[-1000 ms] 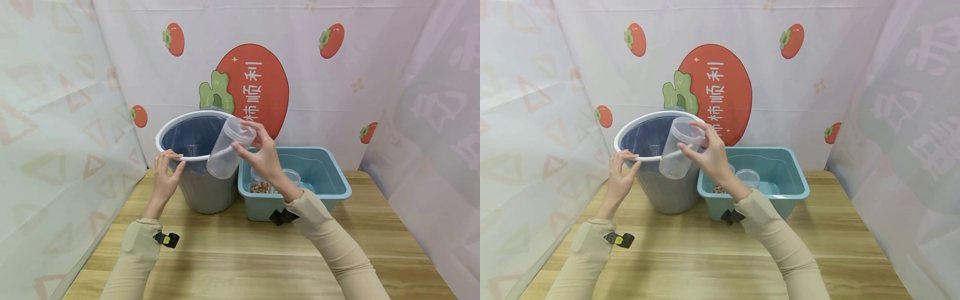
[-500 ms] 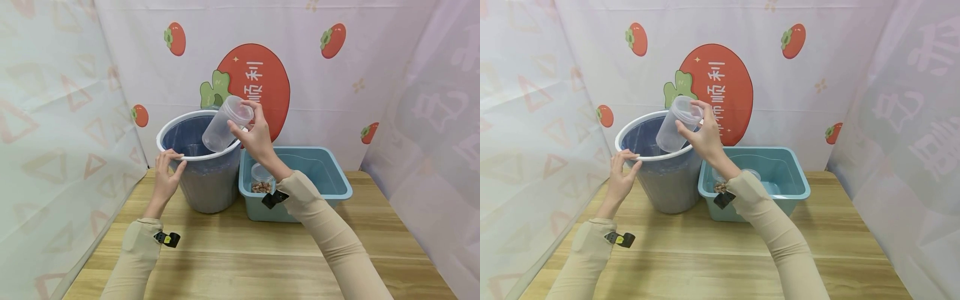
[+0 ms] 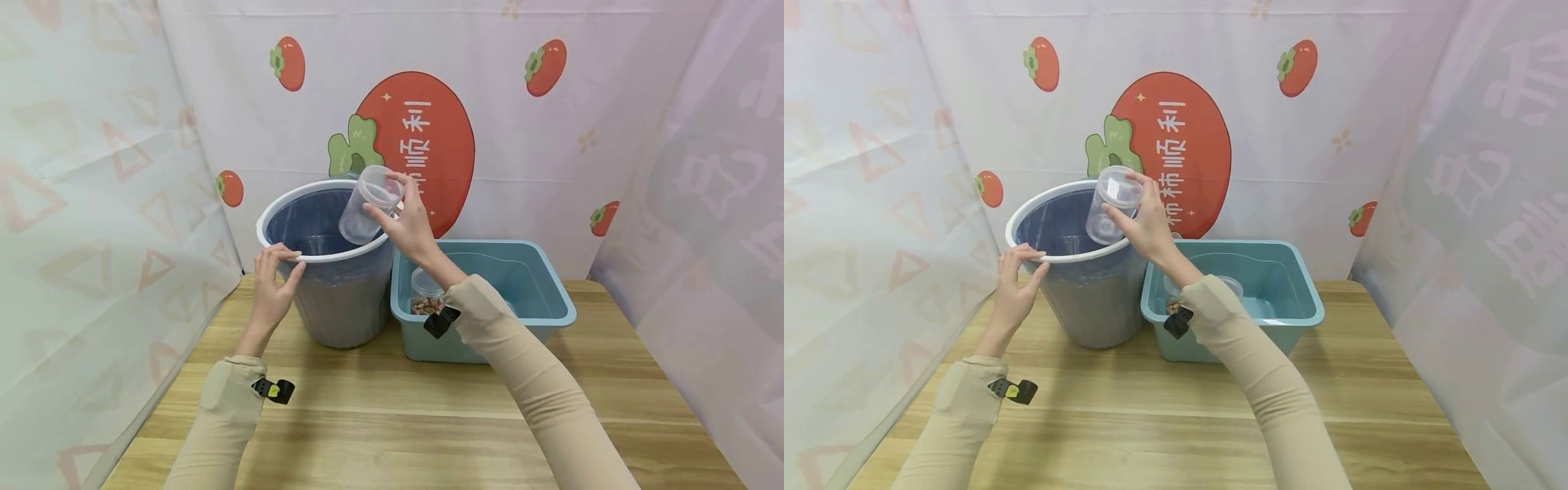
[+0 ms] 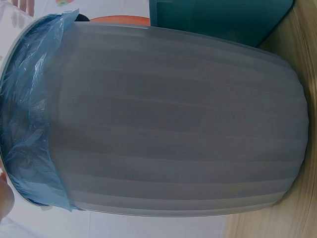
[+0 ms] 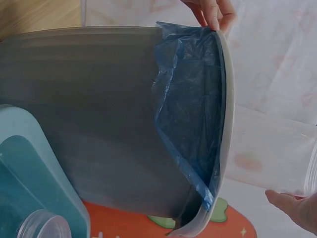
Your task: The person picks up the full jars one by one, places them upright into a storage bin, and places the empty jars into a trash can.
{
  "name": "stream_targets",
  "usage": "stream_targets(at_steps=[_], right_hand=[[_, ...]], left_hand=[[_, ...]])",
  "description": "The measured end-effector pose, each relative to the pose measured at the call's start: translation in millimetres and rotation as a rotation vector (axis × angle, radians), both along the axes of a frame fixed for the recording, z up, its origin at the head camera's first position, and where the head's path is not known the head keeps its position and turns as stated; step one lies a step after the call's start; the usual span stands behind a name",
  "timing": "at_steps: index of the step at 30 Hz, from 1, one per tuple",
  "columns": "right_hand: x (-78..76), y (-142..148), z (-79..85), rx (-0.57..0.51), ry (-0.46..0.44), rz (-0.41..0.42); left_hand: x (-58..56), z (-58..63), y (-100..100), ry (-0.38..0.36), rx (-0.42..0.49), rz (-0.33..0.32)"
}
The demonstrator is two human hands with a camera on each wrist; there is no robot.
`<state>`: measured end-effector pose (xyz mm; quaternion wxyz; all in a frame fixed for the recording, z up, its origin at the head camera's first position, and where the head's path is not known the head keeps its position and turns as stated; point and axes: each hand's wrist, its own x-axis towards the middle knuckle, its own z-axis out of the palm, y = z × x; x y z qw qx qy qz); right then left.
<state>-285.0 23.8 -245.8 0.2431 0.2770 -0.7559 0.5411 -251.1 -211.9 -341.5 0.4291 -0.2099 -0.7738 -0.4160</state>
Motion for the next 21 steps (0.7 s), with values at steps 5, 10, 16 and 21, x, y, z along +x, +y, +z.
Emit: stream_targets(at_steps=[5, 10, 16, 21], right_hand=[[-5.5, -1.8, -3.9, 0.009, -0.03, 0.004], [-11.1, -3.7, -9.0, 0.024, -0.083, 0.011], [-15.5, -4.9, -17.5, 0.08, -0.1, -0.019], [-15.3, -5.0, -23.5, 0.135, -0.105, -0.025]], left_hand=[[0.4, 0.6, 1.7, 0.003, 0.013, 0.002], [11.3, 11.2, 10.6, 0.011, 0.019, -0.003], [22.3, 21.8, 18.5, 0.018, 0.017, 0.0], [23.7, 22.1, 18.8, 0.013, 0.018, -0.002]])
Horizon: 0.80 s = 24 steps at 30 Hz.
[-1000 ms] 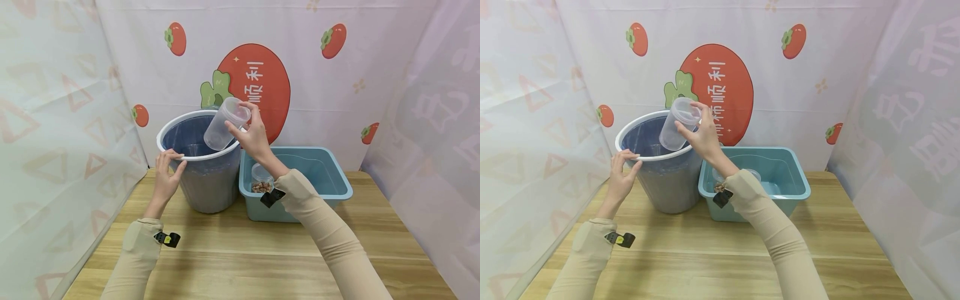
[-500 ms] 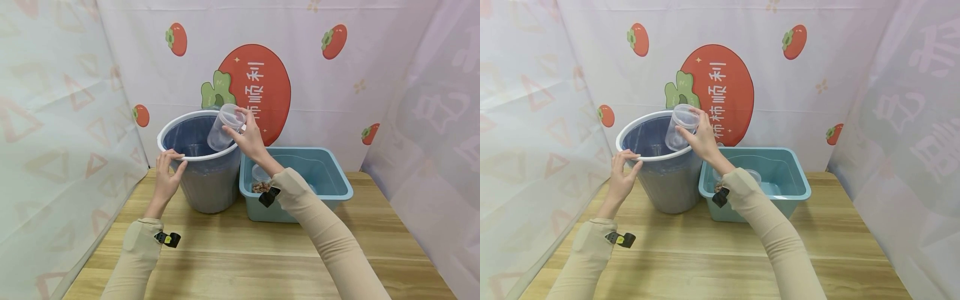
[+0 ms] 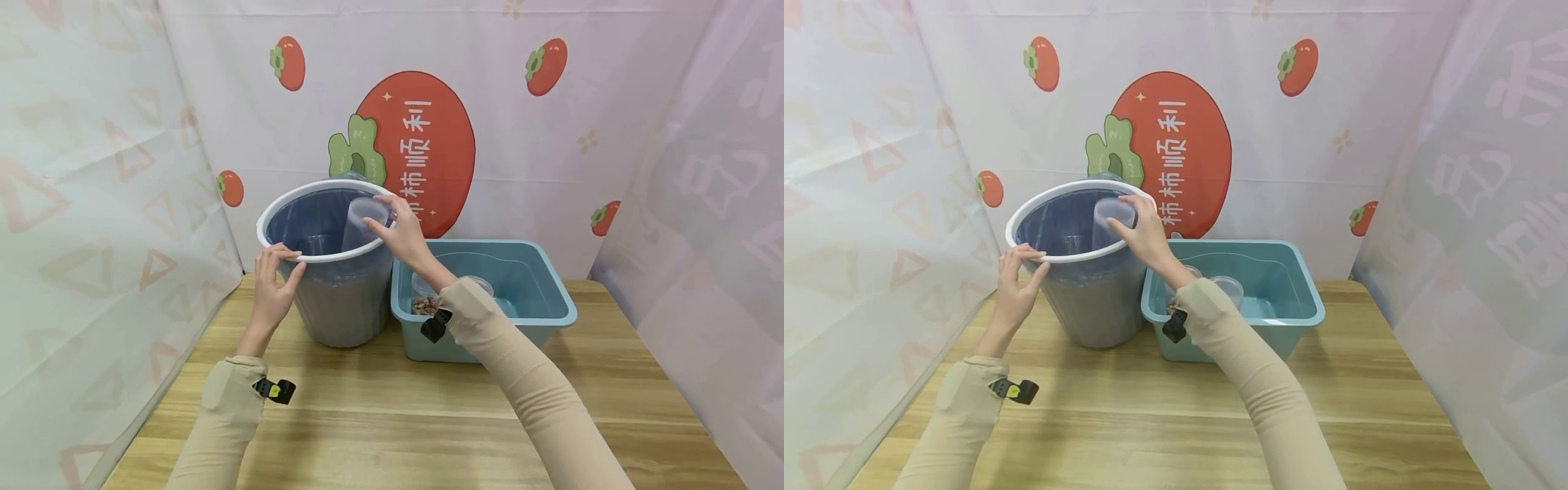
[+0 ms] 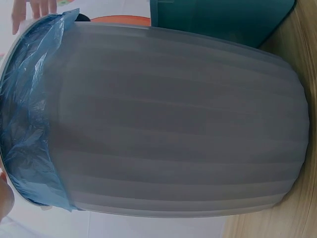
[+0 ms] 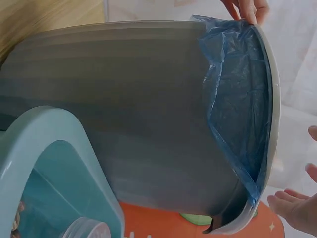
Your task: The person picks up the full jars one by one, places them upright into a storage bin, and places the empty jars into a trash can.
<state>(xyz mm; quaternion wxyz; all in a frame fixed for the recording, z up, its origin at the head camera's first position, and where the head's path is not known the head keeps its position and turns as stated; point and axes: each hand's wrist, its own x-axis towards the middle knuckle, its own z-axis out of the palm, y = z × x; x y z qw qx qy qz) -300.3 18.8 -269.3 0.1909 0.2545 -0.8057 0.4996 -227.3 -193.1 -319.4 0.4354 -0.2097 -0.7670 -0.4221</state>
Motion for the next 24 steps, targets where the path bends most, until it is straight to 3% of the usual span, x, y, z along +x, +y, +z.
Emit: stream_targets(at_steps=[8, 18, 24], right_hand=[[11.6, 8.4, -9.1, -0.017, 0.034, 0.015], [40.3, 32.4, -32.8, 0.004, 0.087, 0.04], [62.0, 49.5, -57.8, 0.03, 0.181, 0.058]], left_hand=[[0.7, 0.7, 1.6, 0.004, 0.003, -0.003], [2.8, -0.6, 4.1, 0.003, 0.021, -0.002], [-5.2, -28.2, -5.1, -0.01, 0.008, 0.061]])
